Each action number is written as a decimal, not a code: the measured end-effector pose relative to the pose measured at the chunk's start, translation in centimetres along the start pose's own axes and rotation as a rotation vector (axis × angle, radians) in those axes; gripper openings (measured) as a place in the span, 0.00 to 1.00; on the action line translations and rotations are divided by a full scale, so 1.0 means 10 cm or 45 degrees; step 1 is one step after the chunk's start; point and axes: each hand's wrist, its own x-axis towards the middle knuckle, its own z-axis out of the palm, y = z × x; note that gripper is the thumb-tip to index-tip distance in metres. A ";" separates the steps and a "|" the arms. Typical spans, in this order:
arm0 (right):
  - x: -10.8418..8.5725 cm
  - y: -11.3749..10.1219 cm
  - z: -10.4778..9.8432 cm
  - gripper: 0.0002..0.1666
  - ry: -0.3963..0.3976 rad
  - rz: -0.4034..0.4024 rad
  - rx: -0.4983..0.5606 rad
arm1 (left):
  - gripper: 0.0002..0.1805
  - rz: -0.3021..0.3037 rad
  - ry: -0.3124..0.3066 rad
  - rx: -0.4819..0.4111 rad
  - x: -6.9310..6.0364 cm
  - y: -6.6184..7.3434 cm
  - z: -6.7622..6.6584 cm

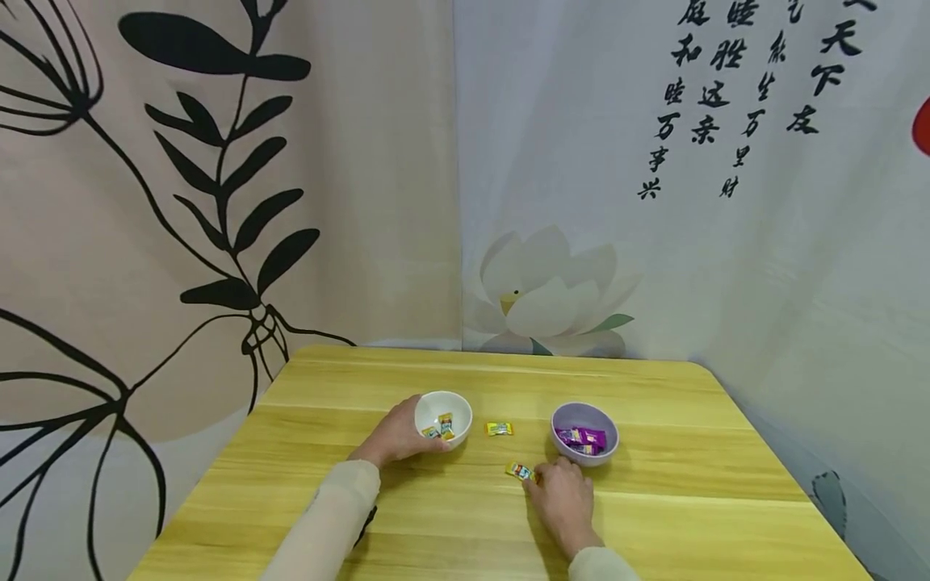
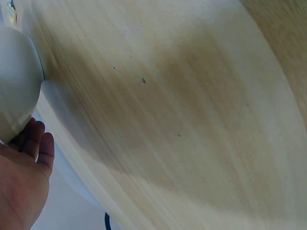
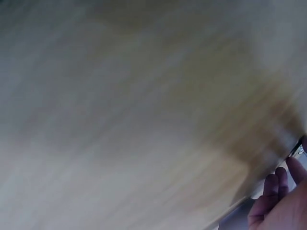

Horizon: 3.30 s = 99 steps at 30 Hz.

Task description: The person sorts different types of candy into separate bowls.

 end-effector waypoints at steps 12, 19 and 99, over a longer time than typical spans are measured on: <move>0.01 -0.03 0.05 0.14 0.041 -0.040 0.071 | 0.51 -0.005 0.009 -0.002 0.02 -0.03 0.01; 0.03 -0.10 0.07 0.15 0.075 -0.041 0.157 | 0.51 -0.002 0.006 -0.007 0.00 -0.02 0.00; 0.83 -0.29 0.26 0.30 -0.149 -0.147 0.267 | 0.53 -0.041 -0.005 -0.035 -0.03 0.02 0.02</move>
